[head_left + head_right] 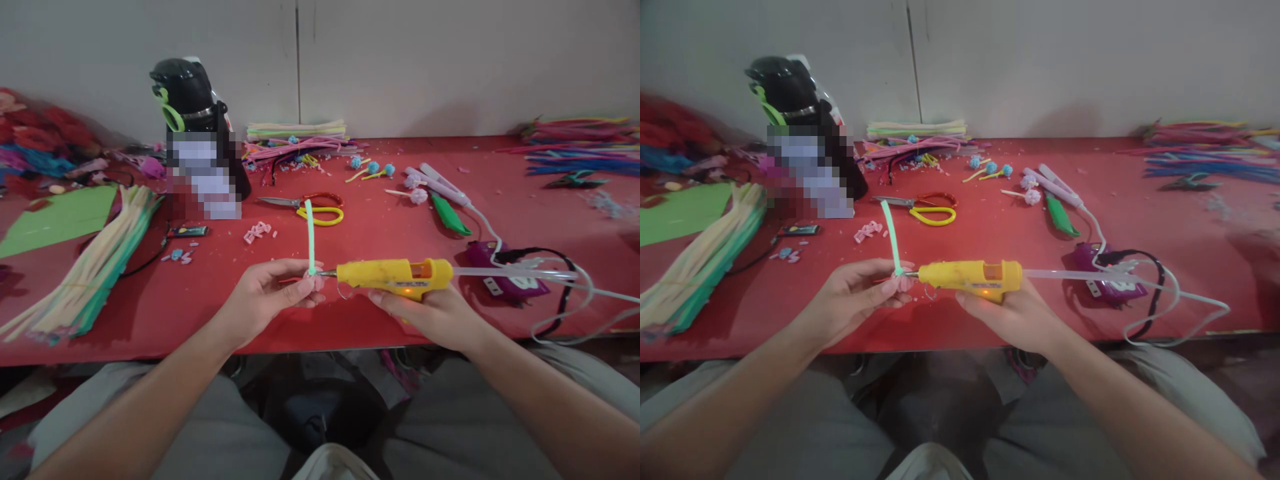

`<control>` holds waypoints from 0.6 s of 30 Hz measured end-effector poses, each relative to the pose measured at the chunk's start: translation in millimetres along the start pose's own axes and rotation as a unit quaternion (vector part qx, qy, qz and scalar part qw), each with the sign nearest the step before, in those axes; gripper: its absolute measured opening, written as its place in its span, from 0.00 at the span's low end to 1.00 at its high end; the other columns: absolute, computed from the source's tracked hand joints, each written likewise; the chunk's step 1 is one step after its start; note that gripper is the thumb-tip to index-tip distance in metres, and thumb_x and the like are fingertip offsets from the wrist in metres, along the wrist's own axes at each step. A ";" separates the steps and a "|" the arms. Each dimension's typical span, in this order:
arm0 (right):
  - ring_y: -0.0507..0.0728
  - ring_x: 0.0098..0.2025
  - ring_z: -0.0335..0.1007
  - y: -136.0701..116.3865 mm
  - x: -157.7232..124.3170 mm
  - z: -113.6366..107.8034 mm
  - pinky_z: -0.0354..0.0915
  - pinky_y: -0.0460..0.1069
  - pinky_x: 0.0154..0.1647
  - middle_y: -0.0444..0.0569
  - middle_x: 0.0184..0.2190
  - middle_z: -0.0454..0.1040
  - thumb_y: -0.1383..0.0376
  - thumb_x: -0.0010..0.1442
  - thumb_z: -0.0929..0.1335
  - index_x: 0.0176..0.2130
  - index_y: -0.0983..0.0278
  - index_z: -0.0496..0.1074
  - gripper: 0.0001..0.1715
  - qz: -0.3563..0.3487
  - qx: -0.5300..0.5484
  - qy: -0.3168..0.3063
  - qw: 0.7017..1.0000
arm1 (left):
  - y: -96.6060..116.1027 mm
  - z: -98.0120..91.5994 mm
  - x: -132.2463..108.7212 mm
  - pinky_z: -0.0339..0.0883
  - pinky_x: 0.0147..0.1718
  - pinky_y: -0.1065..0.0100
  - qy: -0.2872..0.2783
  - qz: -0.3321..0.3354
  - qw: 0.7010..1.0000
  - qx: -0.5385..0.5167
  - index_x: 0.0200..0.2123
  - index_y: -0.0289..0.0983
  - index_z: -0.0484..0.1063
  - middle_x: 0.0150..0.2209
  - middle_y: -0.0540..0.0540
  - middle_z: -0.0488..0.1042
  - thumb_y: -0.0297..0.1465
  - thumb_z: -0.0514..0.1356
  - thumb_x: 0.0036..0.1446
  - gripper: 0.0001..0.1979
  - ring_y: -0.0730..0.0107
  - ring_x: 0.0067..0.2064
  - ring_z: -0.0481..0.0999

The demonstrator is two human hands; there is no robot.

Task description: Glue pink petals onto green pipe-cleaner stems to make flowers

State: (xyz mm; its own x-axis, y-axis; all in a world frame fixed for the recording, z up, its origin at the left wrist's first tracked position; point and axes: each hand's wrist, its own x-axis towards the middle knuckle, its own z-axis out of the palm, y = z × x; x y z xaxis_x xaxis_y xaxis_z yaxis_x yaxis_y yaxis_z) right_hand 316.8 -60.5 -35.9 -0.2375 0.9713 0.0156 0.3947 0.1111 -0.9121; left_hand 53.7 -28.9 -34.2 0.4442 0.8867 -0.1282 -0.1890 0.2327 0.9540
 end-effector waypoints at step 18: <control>0.64 0.46 0.80 10.3 2.8 -0.6 0.76 0.58 0.50 0.45 0.45 0.83 0.58 0.63 0.70 0.46 0.54 0.81 0.13 -0.018 -0.019 -0.002 1.000 | 4.3 1.4 -1.1 0.79 0.41 0.76 0.018 0.022 1.000 -0.009 0.42 0.41 0.82 0.38 0.50 0.82 0.31 0.69 0.57 0.08 0.75 0.36 0.83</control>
State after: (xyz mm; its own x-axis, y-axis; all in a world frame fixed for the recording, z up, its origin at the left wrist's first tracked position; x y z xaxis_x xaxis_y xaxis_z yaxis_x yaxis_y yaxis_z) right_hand 320.7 -56.5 -45.0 -0.2556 0.9657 0.0465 0.4197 0.1541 -0.8945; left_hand 53.6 -29.5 -29.6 0.4026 0.9102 -0.0967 -0.2240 0.2004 0.9537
